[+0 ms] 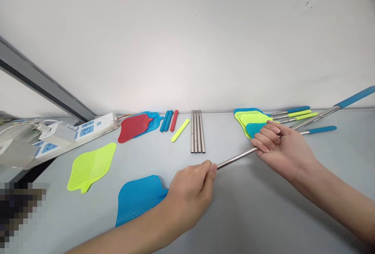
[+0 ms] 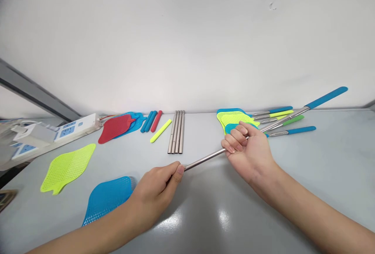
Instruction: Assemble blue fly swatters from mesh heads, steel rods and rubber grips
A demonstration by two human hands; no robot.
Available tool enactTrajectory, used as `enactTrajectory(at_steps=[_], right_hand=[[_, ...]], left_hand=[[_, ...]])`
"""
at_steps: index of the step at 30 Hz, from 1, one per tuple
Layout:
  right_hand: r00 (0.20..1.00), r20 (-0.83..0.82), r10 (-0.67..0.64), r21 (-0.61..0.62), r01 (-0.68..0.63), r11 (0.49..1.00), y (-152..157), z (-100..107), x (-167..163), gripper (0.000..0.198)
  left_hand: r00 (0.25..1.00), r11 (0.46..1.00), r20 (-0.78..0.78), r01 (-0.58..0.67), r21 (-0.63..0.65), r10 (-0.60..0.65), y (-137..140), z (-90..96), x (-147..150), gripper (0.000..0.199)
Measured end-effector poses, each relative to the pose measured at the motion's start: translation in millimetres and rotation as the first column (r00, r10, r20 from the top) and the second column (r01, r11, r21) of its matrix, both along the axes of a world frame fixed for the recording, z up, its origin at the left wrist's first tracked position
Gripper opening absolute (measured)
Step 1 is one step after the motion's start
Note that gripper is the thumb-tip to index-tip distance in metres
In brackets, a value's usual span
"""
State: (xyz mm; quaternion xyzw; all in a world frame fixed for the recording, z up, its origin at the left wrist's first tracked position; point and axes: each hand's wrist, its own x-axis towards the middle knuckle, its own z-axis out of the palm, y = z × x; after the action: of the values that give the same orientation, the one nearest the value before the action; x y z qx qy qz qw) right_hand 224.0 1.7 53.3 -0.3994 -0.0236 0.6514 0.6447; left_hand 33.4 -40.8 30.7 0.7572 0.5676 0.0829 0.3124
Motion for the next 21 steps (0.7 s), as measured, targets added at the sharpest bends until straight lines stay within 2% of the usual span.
enactTrajectory(at_steps=[7,11,16,21], right_hand=[[0.994,-0.101,0.031,-0.100,-0.041,0.994,9.5,-3.0,8.6,0.023],[0.995,-0.100,0.008,-0.165,-0.024,0.986,20.3,-4.3,19.9,0.023],[0.995,-0.062,-0.079,-0.149,0.069,0.986,34.3,-0.4,37.6,0.024],[0.998,0.012,-0.064,-0.076,0.065,0.995,37.1,-2.1,37.8,0.025]], left_hand=[[0.997,0.999,-0.070,0.021,0.032,-0.019,4.8,-4.3,-4.0,0.041],[0.992,0.997,-0.121,0.052,0.065,-0.044,7.1,-7.2,-7.8,0.040],[0.987,0.986,-0.148,0.082,0.143,-0.061,12.7,-10.2,-11.6,0.032],[0.977,0.978,-0.181,0.145,0.151,-0.117,17.0,-12.7,-13.2,0.030]])
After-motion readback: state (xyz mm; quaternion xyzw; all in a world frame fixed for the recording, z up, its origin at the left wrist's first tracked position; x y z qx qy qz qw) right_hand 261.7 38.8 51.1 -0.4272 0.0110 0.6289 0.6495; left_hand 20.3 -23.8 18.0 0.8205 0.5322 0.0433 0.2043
